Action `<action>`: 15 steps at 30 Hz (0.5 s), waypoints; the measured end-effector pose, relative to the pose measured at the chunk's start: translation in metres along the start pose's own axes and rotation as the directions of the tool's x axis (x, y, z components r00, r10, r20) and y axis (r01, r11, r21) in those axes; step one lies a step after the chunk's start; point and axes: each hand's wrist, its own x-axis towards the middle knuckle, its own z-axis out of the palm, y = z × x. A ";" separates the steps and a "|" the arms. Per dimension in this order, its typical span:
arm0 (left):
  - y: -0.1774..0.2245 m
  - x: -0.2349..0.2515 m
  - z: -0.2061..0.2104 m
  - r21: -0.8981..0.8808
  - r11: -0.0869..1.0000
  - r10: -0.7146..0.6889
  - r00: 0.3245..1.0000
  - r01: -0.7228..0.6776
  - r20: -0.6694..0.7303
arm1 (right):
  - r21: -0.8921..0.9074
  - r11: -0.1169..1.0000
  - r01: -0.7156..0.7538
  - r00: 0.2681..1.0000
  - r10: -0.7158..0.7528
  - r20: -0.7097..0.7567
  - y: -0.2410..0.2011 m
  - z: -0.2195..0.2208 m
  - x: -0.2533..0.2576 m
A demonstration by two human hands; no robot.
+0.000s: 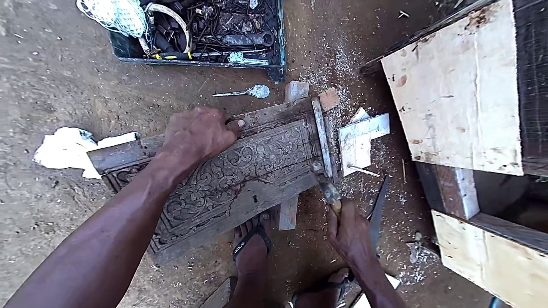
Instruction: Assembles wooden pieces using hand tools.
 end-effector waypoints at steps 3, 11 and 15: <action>-0.005 0.006 -0.001 0.026 0.999 0.044 0.999 -0.044 -0.020 | -0.070 0.997 -0.033 0.994 0.040 0.099 0.002 0.018 0.001; -0.035 0.029 0.006 -0.021 0.986 0.167 0.985 -0.168 -0.053 | 0.146 0.976 -0.163 0.986 0.158 0.045 -0.011 0.002 -0.005; -0.033 0.029 -0.003 0.043 0.986 0.161 0.985 -0.158 -0.056 | 0.205 0.971 -0.123 0.992 0.125 0.006 -0.018 -0.002 -0.001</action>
